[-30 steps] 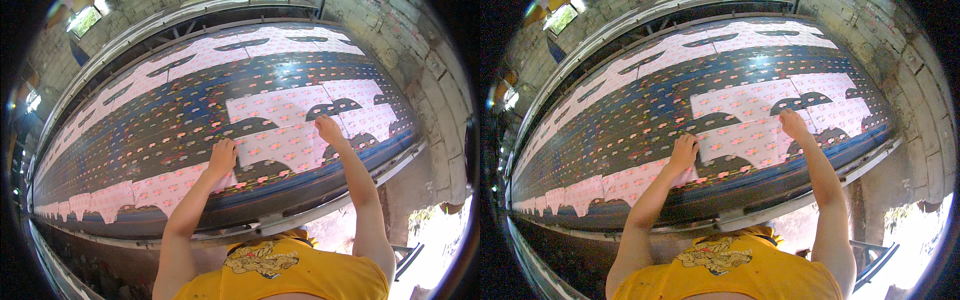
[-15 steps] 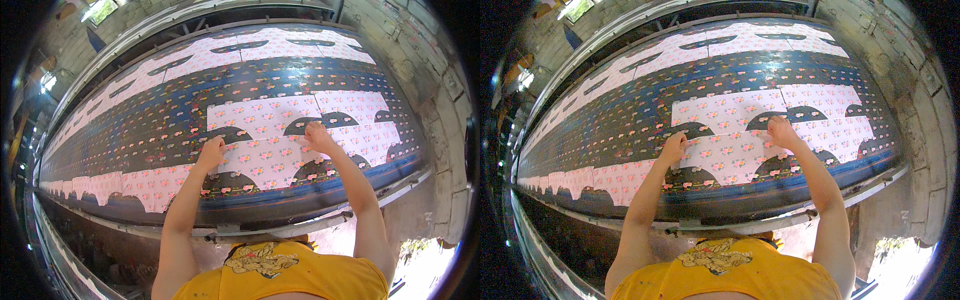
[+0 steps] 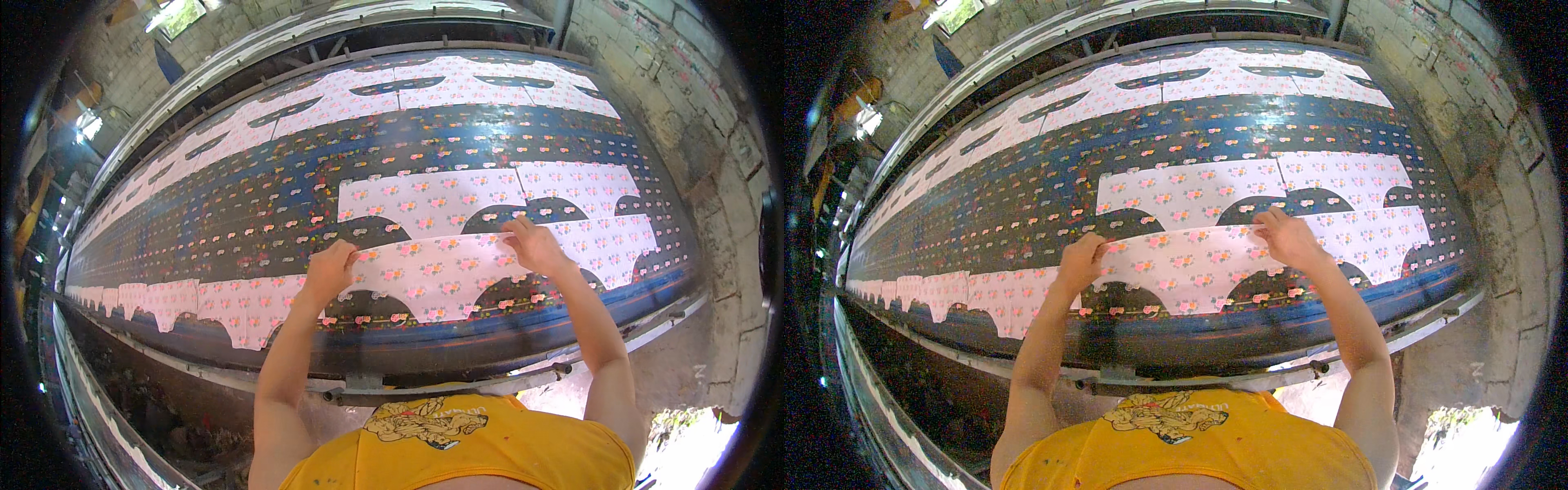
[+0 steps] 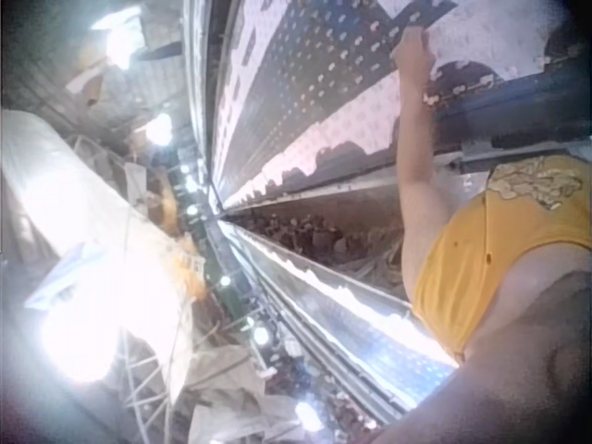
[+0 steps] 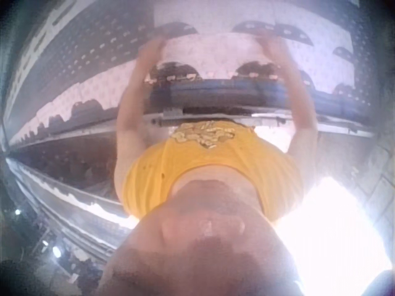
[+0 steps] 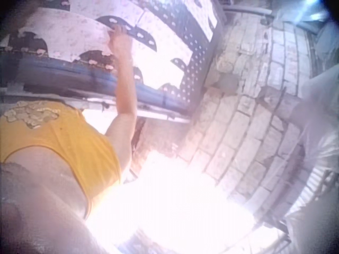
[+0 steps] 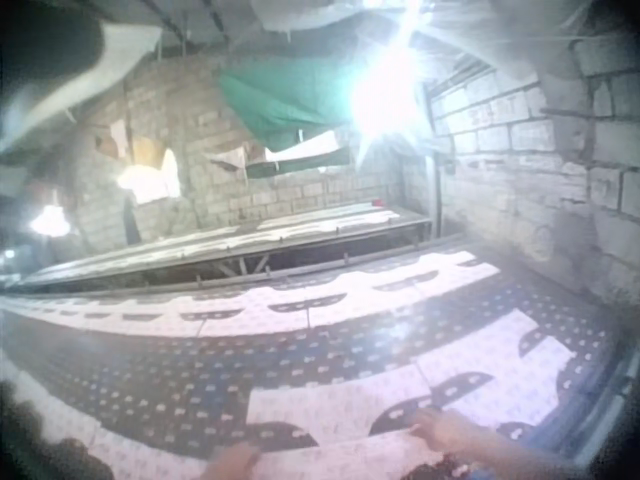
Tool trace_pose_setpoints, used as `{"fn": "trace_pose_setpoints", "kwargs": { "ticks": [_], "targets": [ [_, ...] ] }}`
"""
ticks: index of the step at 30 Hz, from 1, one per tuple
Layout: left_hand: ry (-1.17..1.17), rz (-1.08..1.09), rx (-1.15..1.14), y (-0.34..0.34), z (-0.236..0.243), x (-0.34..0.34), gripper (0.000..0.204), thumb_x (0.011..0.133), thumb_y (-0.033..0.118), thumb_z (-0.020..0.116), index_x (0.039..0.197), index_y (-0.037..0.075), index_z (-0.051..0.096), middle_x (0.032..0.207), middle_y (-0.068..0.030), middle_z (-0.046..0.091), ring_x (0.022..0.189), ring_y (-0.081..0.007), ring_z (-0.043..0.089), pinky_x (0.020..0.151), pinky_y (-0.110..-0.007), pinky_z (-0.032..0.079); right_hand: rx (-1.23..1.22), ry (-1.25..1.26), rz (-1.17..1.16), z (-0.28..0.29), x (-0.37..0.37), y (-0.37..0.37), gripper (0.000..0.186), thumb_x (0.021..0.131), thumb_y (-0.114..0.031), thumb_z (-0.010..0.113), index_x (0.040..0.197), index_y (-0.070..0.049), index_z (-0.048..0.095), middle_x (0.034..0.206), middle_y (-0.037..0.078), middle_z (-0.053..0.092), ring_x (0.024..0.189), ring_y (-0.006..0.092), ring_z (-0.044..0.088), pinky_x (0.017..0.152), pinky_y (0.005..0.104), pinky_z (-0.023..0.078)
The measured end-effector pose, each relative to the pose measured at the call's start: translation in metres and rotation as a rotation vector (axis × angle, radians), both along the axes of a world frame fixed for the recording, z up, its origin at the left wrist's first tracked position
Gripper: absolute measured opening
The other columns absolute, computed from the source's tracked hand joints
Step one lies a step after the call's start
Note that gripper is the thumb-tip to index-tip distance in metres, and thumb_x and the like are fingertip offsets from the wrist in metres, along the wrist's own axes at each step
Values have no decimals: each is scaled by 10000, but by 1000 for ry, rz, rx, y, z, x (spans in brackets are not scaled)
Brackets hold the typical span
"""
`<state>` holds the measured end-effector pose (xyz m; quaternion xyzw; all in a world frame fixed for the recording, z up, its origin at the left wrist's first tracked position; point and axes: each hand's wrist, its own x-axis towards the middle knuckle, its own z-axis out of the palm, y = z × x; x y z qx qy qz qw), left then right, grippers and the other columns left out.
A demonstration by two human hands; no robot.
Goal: The person places and adjusts small pink patterned paper pieces onto a large curved surface, aligning them in rows. The hands repeatedly pick up, position, and smooth each piece to fit the pattern on the surface.
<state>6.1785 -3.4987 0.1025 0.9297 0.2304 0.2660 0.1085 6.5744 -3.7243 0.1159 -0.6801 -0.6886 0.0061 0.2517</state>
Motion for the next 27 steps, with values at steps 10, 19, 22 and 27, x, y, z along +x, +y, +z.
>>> {"fn": "trace_pose_setpoints", "kwargs": {
  "ticks": [10,19,22,27],
  "targets": [
    [-53,24,56,74,22,29,164,926,203,688,928,74,586,826,-112,637,673,-337,649,567,-411,511,115,99,-54,22,48,75,108,926,-145,658,933,-41,629,903,151,677,821,362,672,676,457,521],
    [182,114,-65,173,-43,85,285,984,365,581,942,83,583,879,-113,634,835,-354,657,684,-472,511,-112,-62,-199,-50,91,163,181,978,-245,582,1011,-70,614,940,171,699,877,392,675,738,508,530],
    [198,75,-24,190,-61,91,271,981,353,586,954,84,569,913,-103,618,850,-351,652,680,-475,515,-167,-102,-195,-65,100,174,160,964,-224,587,1014,-74,609,948,173,701,886,383,675,734,504,531],
    [212,124,-101,188,-63,104,233,956,323,623,971,92,603,1001,-101,602,882,-354,640,721,-473,505,-111,-131,-212,-73,105,175,141,918,-192,614,982,-68,598,933,159,679,865,381,675,725,500,532]
  ]
}}
